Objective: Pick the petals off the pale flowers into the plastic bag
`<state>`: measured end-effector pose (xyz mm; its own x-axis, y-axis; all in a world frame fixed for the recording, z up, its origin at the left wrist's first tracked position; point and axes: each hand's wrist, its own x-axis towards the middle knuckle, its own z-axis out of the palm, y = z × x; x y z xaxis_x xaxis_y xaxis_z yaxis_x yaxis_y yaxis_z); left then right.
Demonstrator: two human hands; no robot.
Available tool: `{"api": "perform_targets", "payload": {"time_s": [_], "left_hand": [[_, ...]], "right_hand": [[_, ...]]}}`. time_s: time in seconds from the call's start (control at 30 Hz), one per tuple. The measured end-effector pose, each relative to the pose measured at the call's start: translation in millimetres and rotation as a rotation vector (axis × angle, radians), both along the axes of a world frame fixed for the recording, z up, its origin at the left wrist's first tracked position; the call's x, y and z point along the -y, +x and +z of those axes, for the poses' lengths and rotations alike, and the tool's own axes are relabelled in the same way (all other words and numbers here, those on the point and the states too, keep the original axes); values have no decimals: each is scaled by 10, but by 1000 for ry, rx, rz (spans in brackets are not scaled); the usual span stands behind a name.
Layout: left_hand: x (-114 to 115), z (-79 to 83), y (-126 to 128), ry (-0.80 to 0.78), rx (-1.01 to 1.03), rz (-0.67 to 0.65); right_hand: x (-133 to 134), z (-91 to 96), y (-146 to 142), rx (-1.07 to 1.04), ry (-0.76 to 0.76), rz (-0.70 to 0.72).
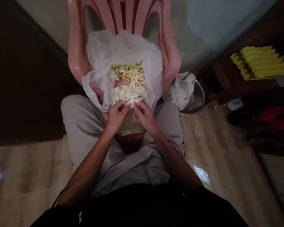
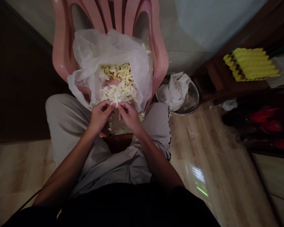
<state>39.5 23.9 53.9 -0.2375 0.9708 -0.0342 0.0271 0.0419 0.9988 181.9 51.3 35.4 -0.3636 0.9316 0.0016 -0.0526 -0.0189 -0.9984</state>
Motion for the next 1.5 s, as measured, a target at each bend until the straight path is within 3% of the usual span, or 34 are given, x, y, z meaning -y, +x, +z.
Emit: {"api": "perform_targets", "payload": {"time_s": [0.57,0.97,1.5], "left_hand": [[31,-26,-86,76,-204,-134],[5,23,-36,73,-40,-73],[7,40,8,80,-114,-40]], "right_hand": [[-3,42,12,9,8,-51],[-10,113,7,-69,-52,-2],[-16,12,-43,-68,-68,-54]]}}
